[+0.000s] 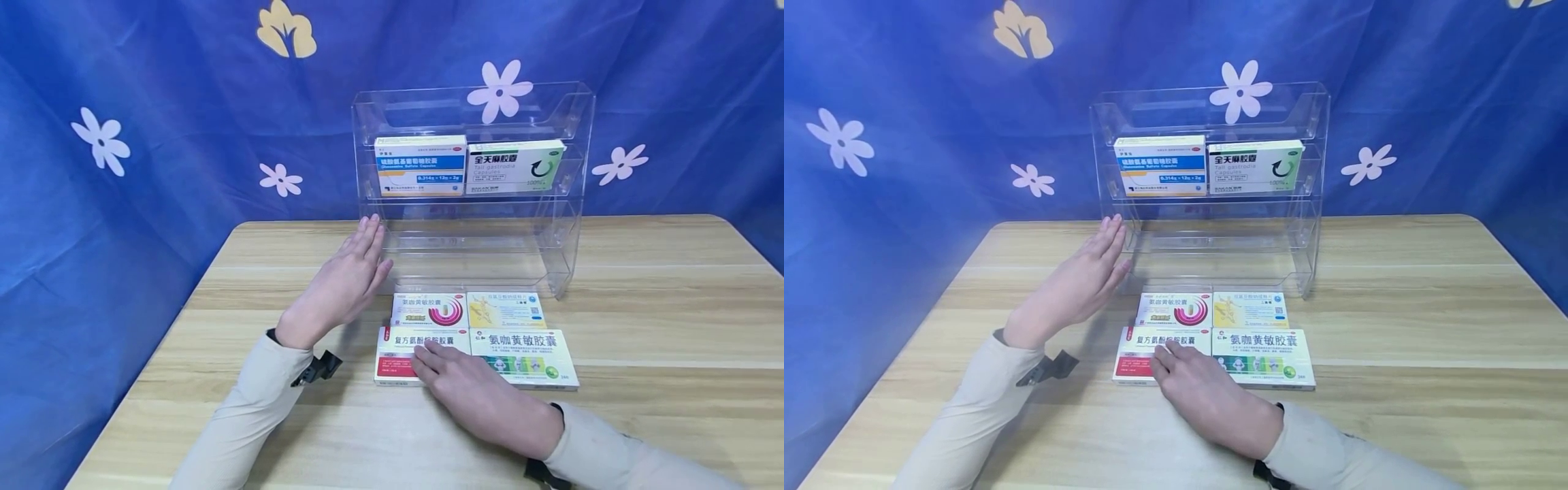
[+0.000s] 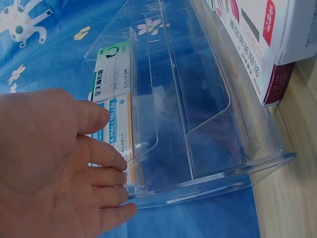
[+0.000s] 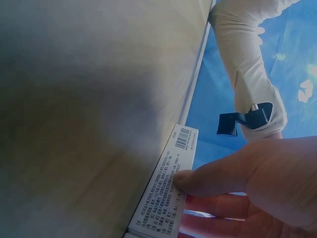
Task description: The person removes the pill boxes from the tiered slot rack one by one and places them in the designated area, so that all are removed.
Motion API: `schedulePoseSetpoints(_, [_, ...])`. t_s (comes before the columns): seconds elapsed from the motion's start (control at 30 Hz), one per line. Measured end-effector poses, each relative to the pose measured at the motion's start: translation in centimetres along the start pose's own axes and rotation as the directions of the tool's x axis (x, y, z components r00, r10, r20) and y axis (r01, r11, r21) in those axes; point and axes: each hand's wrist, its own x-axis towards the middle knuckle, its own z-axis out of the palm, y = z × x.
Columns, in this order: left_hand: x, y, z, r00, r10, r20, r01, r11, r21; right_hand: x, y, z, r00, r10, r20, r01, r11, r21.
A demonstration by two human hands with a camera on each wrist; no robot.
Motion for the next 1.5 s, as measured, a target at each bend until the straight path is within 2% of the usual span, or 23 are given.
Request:
schedulePoseSetpoints(0.33, [0.0, 0.0, 0.0, 1.0, -0.001, 0.002, 0.001, 1.0, -0.004, -0.1, 0.3, 0.2, 0.999, -0.026, -0.035, 0.026, 1.0, 0.009])
schedulePoseSetpoints(0.6, [0.0, 0.0, 0.0, 1.0, 0.003, -0.005, -0.003, 1.0, -0.006, 0.1, 0.5, 0.1, 0.999, -0.038, -0.025, 0.039, 0.999, 0.037])
schedulePoseSetpoints(0.7, [-0.1, 0.0, -0.1, 1.0, 0.004, -0.005, -0.004, 1.0, -0.002, 0.2, 0.8, 0.0, 0.997, -0.031, -0.064, 0.036, 0.997, 0.071])
schedulePoseSetpoints(0.83, [-0.1, 0.0, -0.1, 1.0, 0.008, -0.004, -0.008, 1.0, 0.004, 0.3, 1.8, -0.6, 0.988, 0.002, -0.155, 0.02, 0.99, 0.14])
schedulePoseSetpoints(0.97, [-0.1, 0.0, -0.2, 1.0, 0.01, -0.003, -0.01, 1.0, 0.003, 0.3, 3.7, -2.1, 0.966, 0.064, -0.249, -0.011, 0.978, 0.206])
schedulePoseSetpoints(1.13, [0.1, -0.1, -0.1, 1.0, 0.014, -0.004, -0.014, 1.0, -0.003, 0.0, 6.7, -4.3, 0.932, 0.184, -0.311, -0.099, 0.958, 0.269])
schedulePoseSetpoints(1.3, [0.2, -0.1, 0.0, 1.0, 0.013, -0.001, -0.013, 1.0, 0.0, -0.4, 10.2, -6.1, 0.895, 0.235, -0.38, -0.13, 0.951, 0.282])
schedulePoseSetpoints(1.5, [0.2, -0.2, 0.1, 1.0, 0.017, -0.009, -0.017, 1.0, 0.008, -0.7, 14.6, -7.5, 0.828, 0.294, -0.478, -0.19, 0.948, 0.254])
